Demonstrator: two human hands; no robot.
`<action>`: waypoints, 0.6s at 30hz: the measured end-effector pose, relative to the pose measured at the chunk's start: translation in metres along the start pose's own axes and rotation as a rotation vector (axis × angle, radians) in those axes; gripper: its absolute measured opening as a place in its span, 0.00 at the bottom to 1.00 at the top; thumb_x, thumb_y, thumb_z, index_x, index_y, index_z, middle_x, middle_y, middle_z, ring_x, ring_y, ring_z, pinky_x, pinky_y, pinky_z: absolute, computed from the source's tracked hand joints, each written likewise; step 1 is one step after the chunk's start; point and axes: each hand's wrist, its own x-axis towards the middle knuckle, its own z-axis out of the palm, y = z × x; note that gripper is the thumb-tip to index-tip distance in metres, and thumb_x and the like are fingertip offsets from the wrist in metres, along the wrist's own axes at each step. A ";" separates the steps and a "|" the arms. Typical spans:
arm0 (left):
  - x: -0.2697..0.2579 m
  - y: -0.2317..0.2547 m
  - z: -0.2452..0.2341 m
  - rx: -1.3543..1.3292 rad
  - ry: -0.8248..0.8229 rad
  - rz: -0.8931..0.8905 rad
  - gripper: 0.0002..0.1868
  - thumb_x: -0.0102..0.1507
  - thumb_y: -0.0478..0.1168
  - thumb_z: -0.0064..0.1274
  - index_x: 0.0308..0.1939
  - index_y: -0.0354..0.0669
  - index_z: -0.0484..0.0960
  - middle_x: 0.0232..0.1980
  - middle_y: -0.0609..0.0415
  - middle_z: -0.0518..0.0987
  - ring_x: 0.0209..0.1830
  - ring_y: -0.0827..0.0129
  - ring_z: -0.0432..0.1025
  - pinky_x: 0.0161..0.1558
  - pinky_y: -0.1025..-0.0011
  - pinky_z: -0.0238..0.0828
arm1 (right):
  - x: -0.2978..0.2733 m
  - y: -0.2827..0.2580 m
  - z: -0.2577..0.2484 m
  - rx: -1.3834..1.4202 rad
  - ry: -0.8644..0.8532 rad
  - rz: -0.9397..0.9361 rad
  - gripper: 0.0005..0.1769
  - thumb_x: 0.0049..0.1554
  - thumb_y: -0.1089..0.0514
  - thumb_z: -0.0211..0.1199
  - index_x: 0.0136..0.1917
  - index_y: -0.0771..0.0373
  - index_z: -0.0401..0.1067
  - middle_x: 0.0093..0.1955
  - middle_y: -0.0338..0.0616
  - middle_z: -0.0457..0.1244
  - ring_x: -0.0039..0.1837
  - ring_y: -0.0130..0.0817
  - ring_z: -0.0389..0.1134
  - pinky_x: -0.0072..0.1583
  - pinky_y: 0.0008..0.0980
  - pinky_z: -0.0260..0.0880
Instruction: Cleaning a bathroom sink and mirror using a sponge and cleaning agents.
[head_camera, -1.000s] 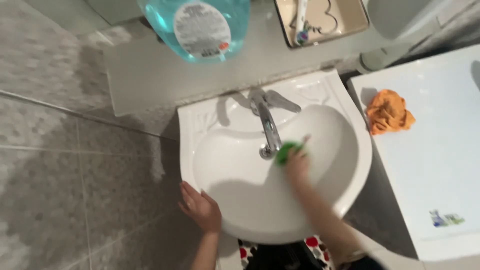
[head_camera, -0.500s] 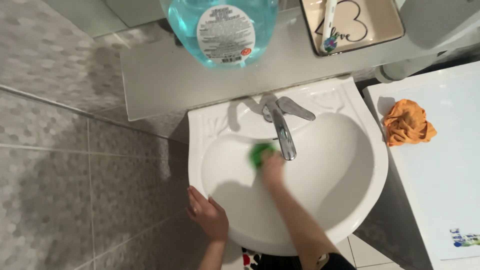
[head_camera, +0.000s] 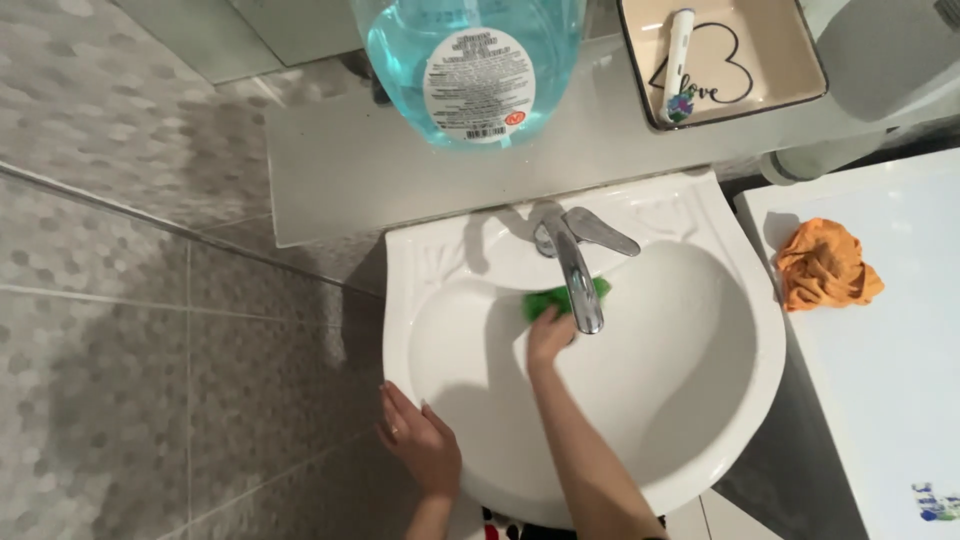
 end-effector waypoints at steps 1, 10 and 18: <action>0.000 0.001 -0.002 -0.011 0.013 -0.011 0.34 0.69 0.41 0.39 0.78 0.30 0.54 0.78 0.34 0.58 0.76 0.44 0.57 0.72 0.36 0.45 | -0.014 -0.018 -0.009 0.027 -0.119 -0.031 0.46 0.60 0.65 0.60 0.81 0.78 0.36 0.77 0.81 0.44 0.76 0.74 0.48 0.75 0.54 0.48; 0.000 0.002 0.001 0.031 0.049 0.031 0.35 0.67 0.39 0.43 0.77 0.28 0.55 0.77 0.33 0.59 0.76 0.43 0.57 0.70 0.37 0.50 | 0.050 -0.049 -0.035 0.559 -0.039 0.458 0.39 0.60 0.69 0.58 0.80 0.70 0.48 0.72 0.74 0.53 0.70 0.73 0.55 0.72 0.62 0.50; 0.003 0.000 -0.003 0.033 -0.014 -0.013 0.36 0.66 0.39 0.45 0.77 0.29 0.54 0.77 0.33 0.58 0.75 0.42 0.57 0.71 0.37 0.47 | -0.022 -0.039 -0.011 0.377 -0.336 0.129 0.45 0.60 0.68 0.54 0.82 0.76 0.33 0.83 0.74 0.35 0.82 0.66 0.37 0.78 0.50 0.33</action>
